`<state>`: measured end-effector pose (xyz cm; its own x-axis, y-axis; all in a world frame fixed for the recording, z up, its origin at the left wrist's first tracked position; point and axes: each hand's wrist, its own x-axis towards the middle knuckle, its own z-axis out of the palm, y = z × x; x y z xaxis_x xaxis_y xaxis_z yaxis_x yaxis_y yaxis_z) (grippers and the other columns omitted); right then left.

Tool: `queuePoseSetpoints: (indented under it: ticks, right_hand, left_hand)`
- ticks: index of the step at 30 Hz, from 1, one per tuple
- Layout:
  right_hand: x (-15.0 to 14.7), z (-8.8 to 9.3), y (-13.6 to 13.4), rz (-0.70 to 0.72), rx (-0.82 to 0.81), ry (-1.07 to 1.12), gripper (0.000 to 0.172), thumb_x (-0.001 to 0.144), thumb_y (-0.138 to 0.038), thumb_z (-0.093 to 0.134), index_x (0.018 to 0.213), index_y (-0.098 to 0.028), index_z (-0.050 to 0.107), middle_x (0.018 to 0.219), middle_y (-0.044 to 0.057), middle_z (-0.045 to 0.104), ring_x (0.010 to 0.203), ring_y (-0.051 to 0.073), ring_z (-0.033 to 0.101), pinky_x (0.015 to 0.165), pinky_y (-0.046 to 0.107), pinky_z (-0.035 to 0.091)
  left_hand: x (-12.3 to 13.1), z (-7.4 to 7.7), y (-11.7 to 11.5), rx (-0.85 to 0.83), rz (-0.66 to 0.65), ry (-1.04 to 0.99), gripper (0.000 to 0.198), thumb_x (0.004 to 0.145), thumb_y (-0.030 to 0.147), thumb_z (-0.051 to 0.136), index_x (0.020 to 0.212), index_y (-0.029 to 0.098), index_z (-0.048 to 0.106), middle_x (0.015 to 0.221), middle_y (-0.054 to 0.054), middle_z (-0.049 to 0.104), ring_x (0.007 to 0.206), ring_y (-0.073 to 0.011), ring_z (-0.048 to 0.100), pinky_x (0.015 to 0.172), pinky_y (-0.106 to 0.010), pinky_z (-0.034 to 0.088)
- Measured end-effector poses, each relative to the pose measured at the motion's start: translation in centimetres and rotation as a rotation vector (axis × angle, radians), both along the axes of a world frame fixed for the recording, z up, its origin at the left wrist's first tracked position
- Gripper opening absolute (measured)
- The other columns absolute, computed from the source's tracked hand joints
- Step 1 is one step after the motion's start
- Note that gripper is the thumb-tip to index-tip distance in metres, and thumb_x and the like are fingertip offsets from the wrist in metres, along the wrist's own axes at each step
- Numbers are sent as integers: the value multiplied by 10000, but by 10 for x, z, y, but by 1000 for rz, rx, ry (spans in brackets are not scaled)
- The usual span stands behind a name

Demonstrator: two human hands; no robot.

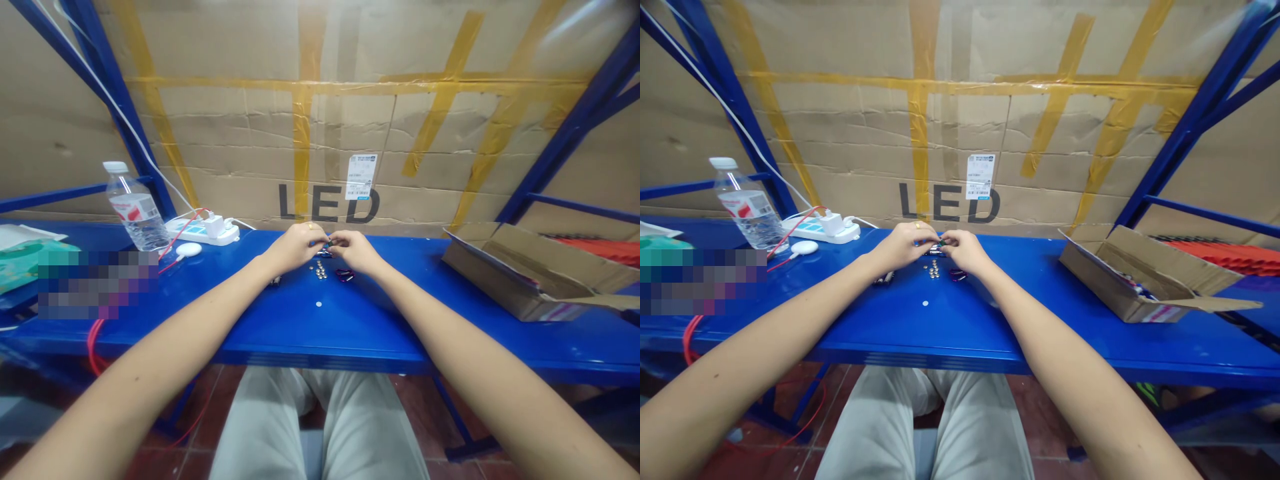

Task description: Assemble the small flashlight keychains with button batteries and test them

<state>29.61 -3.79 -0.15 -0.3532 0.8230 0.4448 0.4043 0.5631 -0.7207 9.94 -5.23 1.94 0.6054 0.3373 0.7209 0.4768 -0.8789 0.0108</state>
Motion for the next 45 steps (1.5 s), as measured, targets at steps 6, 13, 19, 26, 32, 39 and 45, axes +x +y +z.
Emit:
queuePoseSetpoints:
  ticks: [6, 13, 19, 26, 32, 39, 45]
  right_hand:
    - [0, 0, 1, -22, -7, 21, 150, 709, -192, 640, 840, -158, 705, 754, 24, 671, 720, 170, 603, 694, 301, 479]
    - [0, -3, 2, -56, 0, 10, 142, 727, -164, 642, 856, -160, 701, 785, 34, 685, 750, 169, 621, 717, 301, 496]
    - [-1, -3, 2, -56, -10, -19, 151, 725, -138, 634, 859, -157, 701, 797, 36, 693, 762, 170, 632, 735, 298, 499]
    - [-1, -3, 0, -47, -11, -42, 162, 726, -143, 622, 864, -157, 706, 818, 37, 698, 766, 164, 618, 730, 291, 487]
    - [-1, 0, -3, -33, 12, -49, 134, 724, -165, 638, 839, -156, 706, 781, 26, 683, 750, 159, 594, 712, 284, 471]
    - [-4, 1, -6, -12, -64, 10, 100, 719, -156, 664, 814, -154, 695, 735, 19, 678, 712, 159, 611, 687, 285, 492]
    - [-7, 1, -8, 65, -210, 146, 117, 748, -138, 666, 863, -156, 680, 726, 23, 691, 667, 172, 656, 675, 320, 558]
  left_hand:
    - [-7, 7, -2, -167, 181, 77, 216, 858, 177, 556, 947, 191, 753, 896, -54, 761, 803, -182, 682, 767, -304, 497]
    - [-20, 2, 5, -488, 214, 437, 216, 816, 249, 604, 917, 236, 795, 943, -47, 778, 847, -200, 686, 791, -295, 465]
    - [-15, -4, 7, -582, 218, 449, 190, 795, 213, 638, 914, 213, 785, 922, -54, 774, 847, -198, 682, 772, -274, 455]
    - [-11, 0, 3, -462, 200, 54, 104, 788, 183, 642, 794, 199, 744, 768, -15, 747, 696, -157, 655, 667, -265, 465]
    - [1, 5, -4, -116, 122, -174, 139, 874, 209, 605, 878, 193, 743, 858, -38, 761, 755, -153, 668, 749, -289, 515]
    - [0, -1, 1, -68, 36, -26, 180, 893, 176, 577, 929, 197, 752, 928, -57, 770, 865, -171, 698, 814, -310, 530]
    - [1, 2, -3, -186, 80, -142, 141, 842, 168, 606, 874, 189, 741, 853, -33, 761, 769, -155, 683, 736, -286, 522]
